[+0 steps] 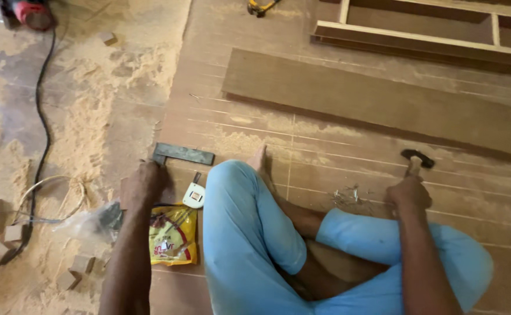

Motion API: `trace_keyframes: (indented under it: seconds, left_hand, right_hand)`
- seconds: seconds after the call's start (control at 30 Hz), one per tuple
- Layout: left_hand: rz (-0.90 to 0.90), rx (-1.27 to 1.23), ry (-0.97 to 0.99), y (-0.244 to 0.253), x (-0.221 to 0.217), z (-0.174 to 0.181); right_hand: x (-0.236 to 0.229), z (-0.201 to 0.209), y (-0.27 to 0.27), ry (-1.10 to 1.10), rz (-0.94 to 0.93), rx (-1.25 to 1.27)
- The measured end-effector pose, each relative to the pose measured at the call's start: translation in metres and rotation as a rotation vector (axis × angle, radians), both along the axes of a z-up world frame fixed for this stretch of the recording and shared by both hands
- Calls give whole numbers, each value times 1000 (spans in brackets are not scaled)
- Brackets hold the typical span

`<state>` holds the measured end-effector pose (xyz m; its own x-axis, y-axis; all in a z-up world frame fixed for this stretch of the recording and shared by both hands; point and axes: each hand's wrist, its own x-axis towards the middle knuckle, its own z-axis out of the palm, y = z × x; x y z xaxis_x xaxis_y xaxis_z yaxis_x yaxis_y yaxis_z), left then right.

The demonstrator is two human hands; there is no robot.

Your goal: The person sits on the floor and hammers nails into a long wooden plank using a hammer. They repeatedly pick up nails and drive them into the wood. Towards the end, they use a square tool to measure and mark the plank with a pen.

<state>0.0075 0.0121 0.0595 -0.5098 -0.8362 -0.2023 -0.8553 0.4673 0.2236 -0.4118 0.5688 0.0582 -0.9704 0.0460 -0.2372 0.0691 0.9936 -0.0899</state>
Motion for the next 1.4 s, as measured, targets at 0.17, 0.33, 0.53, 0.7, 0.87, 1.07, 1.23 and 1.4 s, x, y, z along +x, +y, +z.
trace_keyframes:
  seconds: [0.17, 0.33, 0.53, 0.7, 0.87, 1.07, 1.23, 1.4]
  left_hand:
    - [57, -67, 221, 0, -12, 27]
    - [108, 192, 451, -1, -22, 64]
    - [-334, -206, 207, 27, -69, 133]
    - [-543, -279, 230, 50, -113, 204]
    - [-888, -315, 644, 77, -151, 265]
    - [-1257, -246, 533, 139, -238, 305]
    - [-1422, -471, 843, 226, -316, 287]
    - [-1366, -134, 562, 300, -353, 219]
  right_hand:
    - [-1, 10, -7, -221, -77, 64]
    - [17, 31, -17, 183, 49, -50]
    - [46, 87, -92, 628, 592, -501]
    - [91, 158, -196, 219, 721, -802]
    - [111, 156, -249, 7, 950, -1080]
    - [134, 115, -215, -233, 456, -1398]
    - [127, 85, -160, -232, -58, -1967]
    - [83, 21, -132, -143, -713, -2191]
